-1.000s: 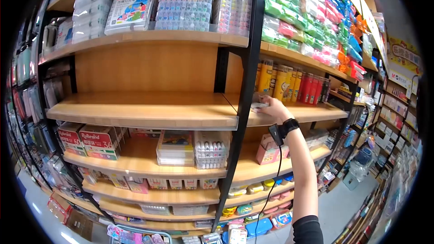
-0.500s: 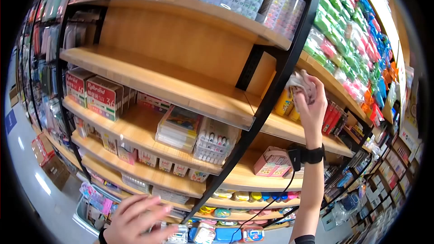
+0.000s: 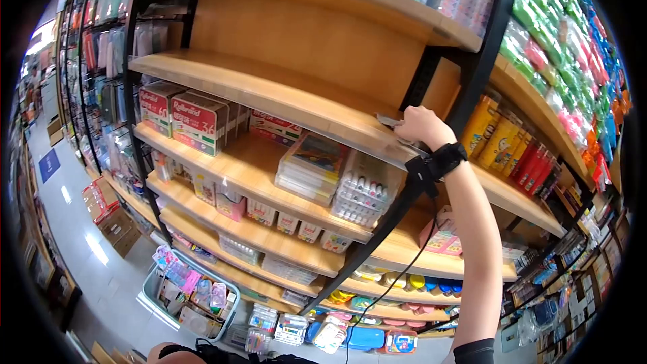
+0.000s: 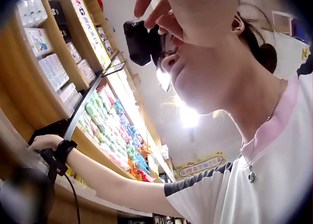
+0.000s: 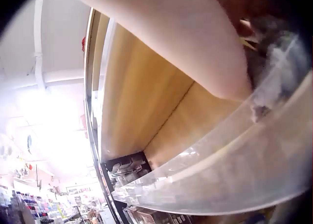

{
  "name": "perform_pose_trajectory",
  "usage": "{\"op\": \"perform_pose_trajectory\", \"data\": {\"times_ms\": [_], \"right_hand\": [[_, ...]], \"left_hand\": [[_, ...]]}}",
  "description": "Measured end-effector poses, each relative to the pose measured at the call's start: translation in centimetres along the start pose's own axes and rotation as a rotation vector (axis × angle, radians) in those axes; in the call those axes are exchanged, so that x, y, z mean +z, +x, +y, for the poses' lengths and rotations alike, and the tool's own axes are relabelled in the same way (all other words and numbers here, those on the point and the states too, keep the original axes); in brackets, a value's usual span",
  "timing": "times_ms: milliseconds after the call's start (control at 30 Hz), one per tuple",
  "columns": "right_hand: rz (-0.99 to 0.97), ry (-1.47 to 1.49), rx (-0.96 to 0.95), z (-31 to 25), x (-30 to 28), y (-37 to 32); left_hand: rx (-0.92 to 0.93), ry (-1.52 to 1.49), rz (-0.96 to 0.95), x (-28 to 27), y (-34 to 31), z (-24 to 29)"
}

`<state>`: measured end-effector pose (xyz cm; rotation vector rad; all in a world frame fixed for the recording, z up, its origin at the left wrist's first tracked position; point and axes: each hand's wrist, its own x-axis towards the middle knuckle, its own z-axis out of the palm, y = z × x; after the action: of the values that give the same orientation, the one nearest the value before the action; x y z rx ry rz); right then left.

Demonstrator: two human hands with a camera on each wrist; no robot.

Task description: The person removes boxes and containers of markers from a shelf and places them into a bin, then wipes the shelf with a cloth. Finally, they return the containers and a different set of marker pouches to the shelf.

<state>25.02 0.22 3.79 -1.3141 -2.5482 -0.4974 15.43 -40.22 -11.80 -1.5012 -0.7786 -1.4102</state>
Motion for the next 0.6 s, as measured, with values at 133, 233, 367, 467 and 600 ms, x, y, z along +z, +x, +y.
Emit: {"op": "perform_pose_trajectory", "data": {"times_ms": [133,233,367,467,600], "right_hand": [[-0.135,-0.073,-0.097,-0.5,-0.6,-0.1],[-0.188,-0.064,-0.135,-0.4,-1.0,0.0],[-0.257,-0.074,-0.112,-1.0,-1.7,0.0],[-0.282,0.035,-0.106,-2.9,-2.3,0.5],[-0.324,0.071,-0.187,-7.8,-2.4,3.4]], "left_hand": [[0.044,0.014,-0.409,-1.1,-1.1,-2.1],[-0.235,0.097,-0.566,-2.4,-4.8,-4.5],[-0.610,0.278,-0.552,-5.4,-12.8,-5.6],[-0.753,0.398,-0.457,-7.5,-16.4,-7.0],[-0.916,0.420,-0.437,-9.2,-15.9,-10.2]]}}
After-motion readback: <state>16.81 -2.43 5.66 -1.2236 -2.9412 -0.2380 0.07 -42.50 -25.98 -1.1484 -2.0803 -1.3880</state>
